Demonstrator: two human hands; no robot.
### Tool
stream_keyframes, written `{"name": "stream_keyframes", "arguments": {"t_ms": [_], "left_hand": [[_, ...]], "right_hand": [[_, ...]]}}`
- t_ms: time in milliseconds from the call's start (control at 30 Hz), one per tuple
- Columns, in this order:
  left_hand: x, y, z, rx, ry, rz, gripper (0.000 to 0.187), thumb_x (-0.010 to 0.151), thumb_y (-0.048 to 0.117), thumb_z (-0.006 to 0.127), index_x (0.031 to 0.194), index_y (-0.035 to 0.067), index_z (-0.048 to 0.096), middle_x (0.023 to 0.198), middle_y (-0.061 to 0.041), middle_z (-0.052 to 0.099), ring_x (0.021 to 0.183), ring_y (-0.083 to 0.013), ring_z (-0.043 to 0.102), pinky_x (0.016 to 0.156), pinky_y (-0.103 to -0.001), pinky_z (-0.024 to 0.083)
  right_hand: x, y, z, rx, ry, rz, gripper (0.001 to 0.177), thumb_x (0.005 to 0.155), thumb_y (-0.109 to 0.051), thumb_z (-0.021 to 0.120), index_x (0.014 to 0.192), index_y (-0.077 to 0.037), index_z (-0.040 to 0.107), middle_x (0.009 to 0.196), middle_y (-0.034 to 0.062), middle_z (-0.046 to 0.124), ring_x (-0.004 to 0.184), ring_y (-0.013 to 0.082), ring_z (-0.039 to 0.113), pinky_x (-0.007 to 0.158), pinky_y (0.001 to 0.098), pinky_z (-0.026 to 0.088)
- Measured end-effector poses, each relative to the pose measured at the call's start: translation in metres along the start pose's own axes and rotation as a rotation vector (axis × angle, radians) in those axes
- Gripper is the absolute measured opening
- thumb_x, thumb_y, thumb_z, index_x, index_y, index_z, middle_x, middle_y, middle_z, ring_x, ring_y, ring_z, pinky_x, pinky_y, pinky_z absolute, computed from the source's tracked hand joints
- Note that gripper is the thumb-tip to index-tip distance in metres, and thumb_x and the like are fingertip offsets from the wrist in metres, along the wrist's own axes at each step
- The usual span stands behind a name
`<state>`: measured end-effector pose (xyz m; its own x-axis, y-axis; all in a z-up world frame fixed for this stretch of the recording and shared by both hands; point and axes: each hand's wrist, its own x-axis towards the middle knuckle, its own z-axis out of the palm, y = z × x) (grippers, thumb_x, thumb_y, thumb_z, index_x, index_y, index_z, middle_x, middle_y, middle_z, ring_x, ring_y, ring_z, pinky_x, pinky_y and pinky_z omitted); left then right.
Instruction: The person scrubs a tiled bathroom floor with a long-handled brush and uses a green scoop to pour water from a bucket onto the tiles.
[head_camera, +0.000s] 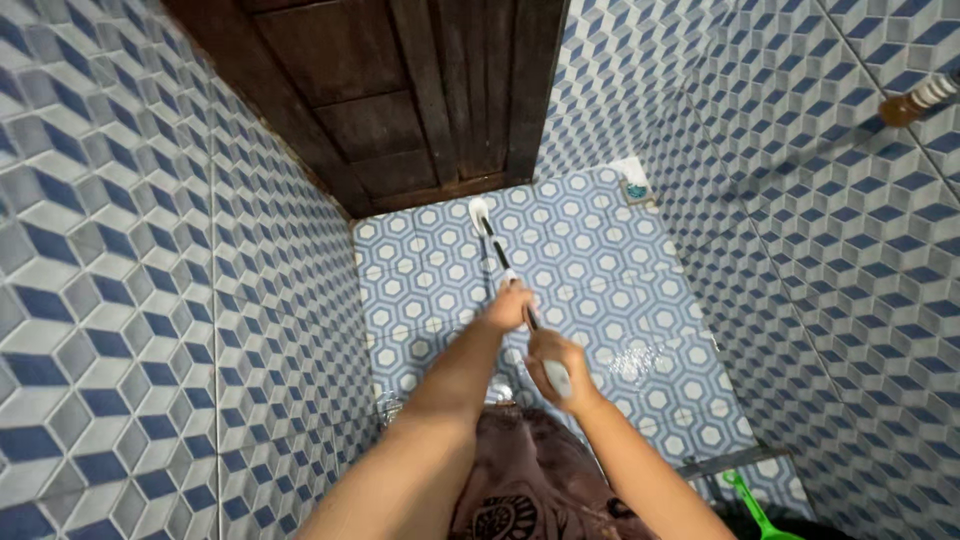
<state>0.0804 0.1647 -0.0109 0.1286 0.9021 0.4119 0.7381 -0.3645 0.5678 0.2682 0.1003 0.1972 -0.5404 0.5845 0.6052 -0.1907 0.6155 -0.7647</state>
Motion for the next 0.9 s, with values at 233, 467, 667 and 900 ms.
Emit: {"name": "stream_keyframes", "arguments": {"t_ms": [233,467,667,900], "left_hand": [[0.027,0.099,0.025,-0.278,-0.156,-0.087,0.014,0.083,0.024,0.07,0.074,0.013,0.073,0.075,-0.015,0.065,0.073,-0.0348,0.062,0.069,-0.046,0.048],[-0.016,0.185,0.043,-0.816,0.05,-0.285,0.016,0.084,0.019,0.071,0.074,0.01,0.064,0.075,-0.012,0.062,0.071,-0.0326,0.059,0.063,-0.043,0.045],[0.04,0.035,0.038,-0.317,0.04,0.121,0.021,0.066,0.017,0.081,0.084,0.009,0.074,0.083,-0.016,0.065,0.087,-0.0382,0.059,0.082,-0.051,0.042],[0.061,0.024,-0.007,-0.202,-0.25,-0.068,0.009,0.073,0.009,0.071,0.081,0.009,0.07,0.086,-0.015,0.068,0.089,-0.036,0.063,0.078,-0.047,0.049]], "right_hand": [[0.05,-0.1,-0.097,-0.148,-0.193,0.327,0.017,0.081,-0.005,0.066,0.067,-0.005,0.056,0.066,0.0076,0.06,0.06,0.0246,0.062,0.057,0.0342,0.048],[0.017,-0.143,-0.102,0.118,0.149,0.121,0.025,0.086,-0.01,0.068,0.066,-0.009,0.053,0.066,0.0036,0.061,0.059,0.0218,0.064,0.063,0.0366,0.057],[0.013,-0.01,-0.052,-0.273,0.045,0.185,0.011,0.078,-0.004,0.065,0.07,-0.004,0.058,0.072,0.0109,0.063,0.064,0.0268,0.062,0.059,0.0355,0.05],[0.055,-0.031,-0.052,-0.039,0.018,0.15,0.008,0.078,-0.001,0.069,0.075,-0.001,0.061,0.078,0.0113,0.064,0.071,0.0252,0.062,0.066,0.0361,0.051]]}}
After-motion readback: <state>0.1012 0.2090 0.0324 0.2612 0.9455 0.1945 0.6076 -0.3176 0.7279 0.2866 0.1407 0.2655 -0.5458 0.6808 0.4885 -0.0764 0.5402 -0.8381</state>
